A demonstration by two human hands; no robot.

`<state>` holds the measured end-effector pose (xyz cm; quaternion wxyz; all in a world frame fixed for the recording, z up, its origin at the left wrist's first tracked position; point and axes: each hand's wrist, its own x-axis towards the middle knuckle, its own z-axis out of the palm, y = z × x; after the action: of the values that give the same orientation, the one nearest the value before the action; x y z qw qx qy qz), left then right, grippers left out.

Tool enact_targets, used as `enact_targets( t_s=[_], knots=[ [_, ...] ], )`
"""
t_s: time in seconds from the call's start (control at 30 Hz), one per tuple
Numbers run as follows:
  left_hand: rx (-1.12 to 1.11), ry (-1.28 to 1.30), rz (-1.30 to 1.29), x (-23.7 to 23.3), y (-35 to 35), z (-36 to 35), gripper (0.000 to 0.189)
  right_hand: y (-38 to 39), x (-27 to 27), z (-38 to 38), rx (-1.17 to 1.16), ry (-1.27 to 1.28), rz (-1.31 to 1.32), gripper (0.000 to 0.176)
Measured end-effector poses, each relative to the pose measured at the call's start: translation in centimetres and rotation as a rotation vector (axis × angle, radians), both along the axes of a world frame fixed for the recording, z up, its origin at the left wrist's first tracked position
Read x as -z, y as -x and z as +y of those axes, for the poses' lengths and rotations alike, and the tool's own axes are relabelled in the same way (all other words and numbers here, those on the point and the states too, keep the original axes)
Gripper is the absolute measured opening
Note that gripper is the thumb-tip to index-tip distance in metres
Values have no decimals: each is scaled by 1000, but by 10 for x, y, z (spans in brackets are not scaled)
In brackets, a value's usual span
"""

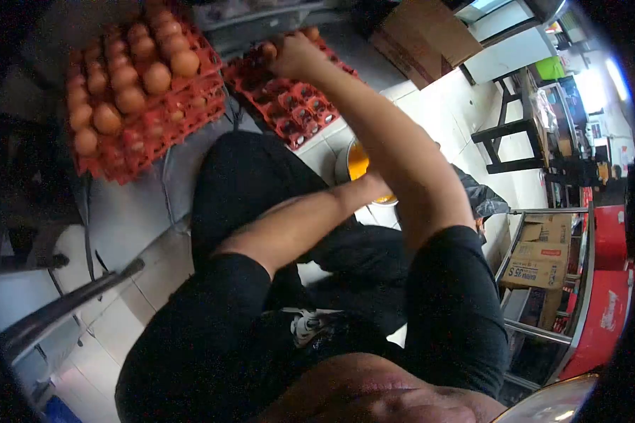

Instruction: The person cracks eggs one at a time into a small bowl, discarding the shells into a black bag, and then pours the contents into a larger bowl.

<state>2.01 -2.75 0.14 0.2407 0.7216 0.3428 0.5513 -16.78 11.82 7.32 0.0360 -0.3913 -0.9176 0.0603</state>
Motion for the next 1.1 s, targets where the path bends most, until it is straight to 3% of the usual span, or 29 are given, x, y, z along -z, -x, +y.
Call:
enact_targets(
  t_s=[0.1, 0.17, 0.2, 0.23, 0.33, 0.37, 0.4, 0.43, 0.5, 0.53, 0.6, 0.63, 0.67, 0.73, 0.8, 0.83, 0.87, 0.93, 1.0, 1.1],
  knots=[
    [525, 785, -437, -15, 14, -7, 58, 51, 56, 60, 82, -17, -218, 48],
    [419, 433, -7, 9, 12, -2, 60, 59, 25, 23, 337, 128, -26, 47],
    [331, 249, 169, 13, 16, -2, 60, 63, 24, 26, 342, 126, -13, 47],
    [387, 277, 84, 14, 15, 1, 63, 64, 26, 27, 332, 109, -17, 49],
    [380, 211, 155, 7, 14, -4, 66, 48, 21, 27, 345, 56, 12, 51],
    [663, 607, -421, 2, 13, -9, 65, 38, 16, 26, 347, 16, 52, 52],
    [712, 762, -641, 11, 6, -9, 63, 24, 18, 42, 359, 20, 49, 52],
    [737, 902, -881, 19, -2, -10, 60, 5, 22, 72, 252, 166, 229, 53],
    [148, 462, -392, 33, -13, 17, 45, -41, 5, 83, 210, 596, 653, 50],
    [-258, 112, -32, 16, -2, 33, 35, -68, -22, 68, 283, 880, 898, 47],
    [-248, 526, 66, -40, 30, 21, 25, -132, -74, 37, 448, 1097, 1125, 45],
    [-410, 324, -65, -30, 24, 26, 17, -163, -92, 13, 393, 1102, 1273, 43],
    [-394, 443, -94, -37, 26, 27, 16, -194, -103, -7, 335, 1104, 1422, 40],
    [-434, 453, -158, -14, 18, 45, 14, -262, -97, -27, 505, 967, 1504, 36],
    [-490, 463, -176, -13, 16, 52, 14, -315, -73, -51, 519, 696, 1411, 34],
    [-496, 435, -175, -12, 17, 52, 12, -340, -66, -65, 644, 638, 1167, 39],
    [-502, 405, -172, -13, 19, 53, 10, -365, -41, -75, 669, 611, 1108, 33],
    [-472, 446, -107, -17, 24, 51, 11, -389, 8, -84, 415, -34, 745, 30],
    [-478, 429, -62, -18, 26, 50, 12, -389, -4, -115, 458, 1, 669, 32],
    [-443, 370, -61, -10, 29, 55, 9, -402, -5, -128, 468, -224, 659, 39]
  ],
)
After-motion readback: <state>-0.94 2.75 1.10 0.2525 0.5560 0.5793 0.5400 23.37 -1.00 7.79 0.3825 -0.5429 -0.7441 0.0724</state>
